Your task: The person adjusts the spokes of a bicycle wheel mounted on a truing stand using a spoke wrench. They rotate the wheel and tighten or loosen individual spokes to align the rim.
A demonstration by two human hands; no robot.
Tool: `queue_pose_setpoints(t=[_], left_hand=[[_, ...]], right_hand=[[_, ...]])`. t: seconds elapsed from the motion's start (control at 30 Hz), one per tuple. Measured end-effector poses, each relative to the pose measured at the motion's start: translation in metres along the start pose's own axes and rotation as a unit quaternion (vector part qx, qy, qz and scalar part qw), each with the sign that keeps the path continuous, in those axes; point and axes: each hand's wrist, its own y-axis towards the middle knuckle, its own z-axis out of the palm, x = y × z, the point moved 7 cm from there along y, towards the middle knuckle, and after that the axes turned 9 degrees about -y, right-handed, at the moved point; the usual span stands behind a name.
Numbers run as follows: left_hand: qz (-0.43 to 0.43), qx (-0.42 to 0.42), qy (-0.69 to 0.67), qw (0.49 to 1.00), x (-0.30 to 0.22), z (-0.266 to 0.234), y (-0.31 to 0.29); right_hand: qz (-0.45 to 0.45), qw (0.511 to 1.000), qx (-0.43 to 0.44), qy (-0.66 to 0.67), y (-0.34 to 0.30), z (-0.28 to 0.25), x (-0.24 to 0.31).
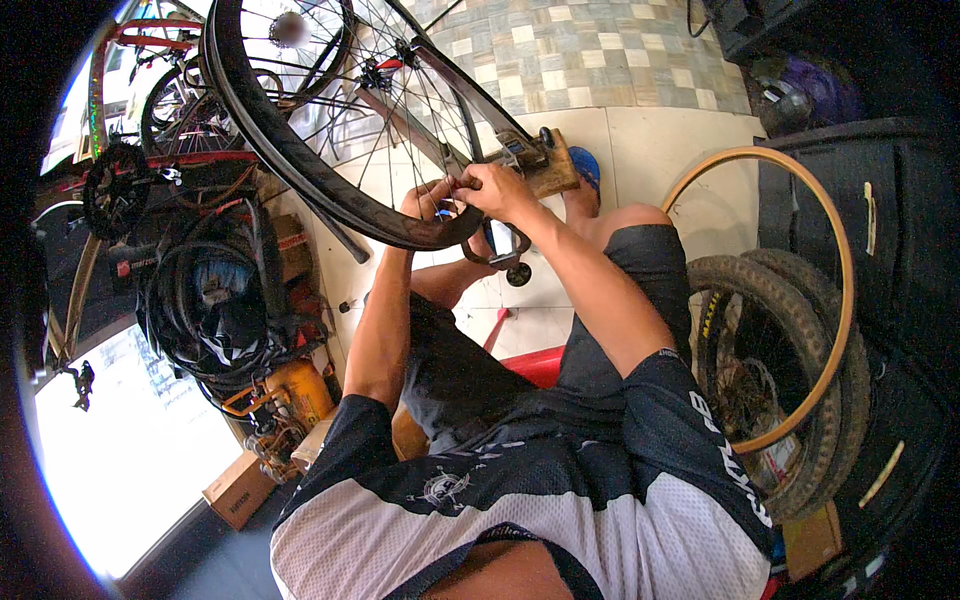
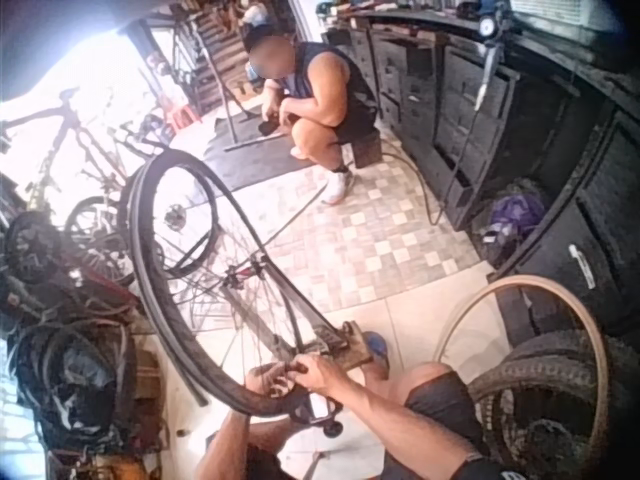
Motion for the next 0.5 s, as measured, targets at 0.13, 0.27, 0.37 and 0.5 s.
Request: queue_pose_setpoints(t=[0.13, 0.27, 0.37, 0.5], left_hand=[[0.045, 0.032, 0.022, 0.998, 0.0, 0.002, 0.004], [0.12, 0.05, 0.054, 0.99, -0.004, 0.003, 0.009], [0.126, 0.024, 0.071, 0.989, 0.003, -0.002, 0.011], [0.147, -0.02, 0.098, 0.984, 0.0, 0.016, 0.007]], right_hand=[[0.008, 0.999, 0.023, 0.04, 0.002, 0.0, -0.005], [0.005, 0.998, 0.038, 0.039, 0.003, 0.003, -0.005], [0.003, 0.997, 0.039, 0.06, 0.002, 0.001, -0.002], [0.04, 0.998, 0.033, 0.035, 0.002, 0.001, -0.013]])
